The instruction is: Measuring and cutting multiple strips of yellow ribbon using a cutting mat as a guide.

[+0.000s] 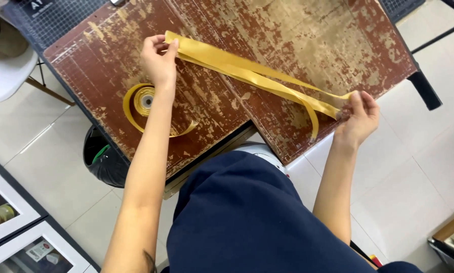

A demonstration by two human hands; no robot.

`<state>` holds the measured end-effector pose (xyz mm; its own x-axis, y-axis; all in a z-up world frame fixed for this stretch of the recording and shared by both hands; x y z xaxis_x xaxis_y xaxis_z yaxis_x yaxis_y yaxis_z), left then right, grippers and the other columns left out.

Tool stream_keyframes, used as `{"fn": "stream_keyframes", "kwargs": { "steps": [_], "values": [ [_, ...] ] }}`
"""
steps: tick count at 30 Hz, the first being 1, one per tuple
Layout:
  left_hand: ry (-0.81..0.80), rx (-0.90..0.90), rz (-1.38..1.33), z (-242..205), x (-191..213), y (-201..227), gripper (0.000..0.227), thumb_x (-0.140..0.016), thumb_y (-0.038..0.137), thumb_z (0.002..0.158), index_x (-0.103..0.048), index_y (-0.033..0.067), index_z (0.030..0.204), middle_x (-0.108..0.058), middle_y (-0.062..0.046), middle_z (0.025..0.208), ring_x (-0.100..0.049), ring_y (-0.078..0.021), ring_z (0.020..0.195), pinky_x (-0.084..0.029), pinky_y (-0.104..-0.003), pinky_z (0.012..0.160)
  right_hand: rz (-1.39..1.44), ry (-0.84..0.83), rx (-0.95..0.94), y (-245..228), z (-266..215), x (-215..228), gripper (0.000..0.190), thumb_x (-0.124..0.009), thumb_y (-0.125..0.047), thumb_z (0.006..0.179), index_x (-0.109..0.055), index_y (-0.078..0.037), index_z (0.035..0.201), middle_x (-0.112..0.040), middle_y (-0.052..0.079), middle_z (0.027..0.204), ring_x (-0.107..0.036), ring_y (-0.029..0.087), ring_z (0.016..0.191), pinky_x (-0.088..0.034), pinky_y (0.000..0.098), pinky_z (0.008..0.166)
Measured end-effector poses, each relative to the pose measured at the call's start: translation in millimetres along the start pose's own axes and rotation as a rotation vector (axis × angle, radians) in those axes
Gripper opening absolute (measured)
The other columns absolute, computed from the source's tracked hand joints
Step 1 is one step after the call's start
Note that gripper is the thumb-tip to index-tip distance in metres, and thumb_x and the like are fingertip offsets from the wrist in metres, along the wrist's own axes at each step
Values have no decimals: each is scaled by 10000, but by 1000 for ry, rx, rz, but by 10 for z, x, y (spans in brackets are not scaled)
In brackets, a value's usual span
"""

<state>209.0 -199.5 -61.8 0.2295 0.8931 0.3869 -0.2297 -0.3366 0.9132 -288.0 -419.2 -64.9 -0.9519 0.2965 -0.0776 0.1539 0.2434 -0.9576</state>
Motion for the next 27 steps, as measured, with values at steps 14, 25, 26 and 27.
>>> {"fn": "stream_keyframes", "kwargs": {
  "steps": [14, 25, 26, 27],
  "values": [
    [-16, -82, 303, 142, -302, -81, 186, -865, 124, 767, -713, 180, 858, -777, 44, 814, -715, -65, 697, -585, -212, 619, -232, 188, 254, -85, -23, 52, 238, -835, 23, 733, -693, -60, 905, -649, 16, 722, -607, 85, 651, -560, 208, 574],
    [24, -183, 1, 65, 403, 322, 346, -720, 34, 939, -520, 84, 1217, -610, -76, 1092, -618, -143, 895, -564, -241, 782, -183, 438, 484, 155, 741, 852, 151, -596, -184, 924, -669, -52, 917, -673, 44, 910, -628, 159, 886, -518, 316, 858],
    [-62, -234, -30, -45, 610, 561, 230, -642, 1, 973, -570, 93, 1170, -618, -87, 1111, -616, -186, 968, -531, -285, 838, -153, 379, 628, 190, 828, 860, 158, -612, -147, 923, -666, -10, 982, -697, 94, 955, -664, 196, 910, -540, 331, 869],
    [-47, -225, -10, -71, 731, 541, 230, -642, 1, 973, -570, 93, 1170, -618, -87, 1111, -616, -186, 968, -531, -285, 838, -157, 358, 612, 21, 605, 743, 158, -612, -147, 923, -666, -10, 982, -697, 94, 955, -664, 196, 910, -540, 331, 869]
  ]
}}
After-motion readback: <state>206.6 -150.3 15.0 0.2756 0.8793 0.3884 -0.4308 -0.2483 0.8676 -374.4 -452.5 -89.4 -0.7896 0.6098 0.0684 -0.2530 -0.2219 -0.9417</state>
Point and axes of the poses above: each hand's wrist, its own z-axis towards the middle knuckle, its own x-axis out of the back of the hand, y = z × x, the point moved 8 cm from there along z, towards the middle knuckle
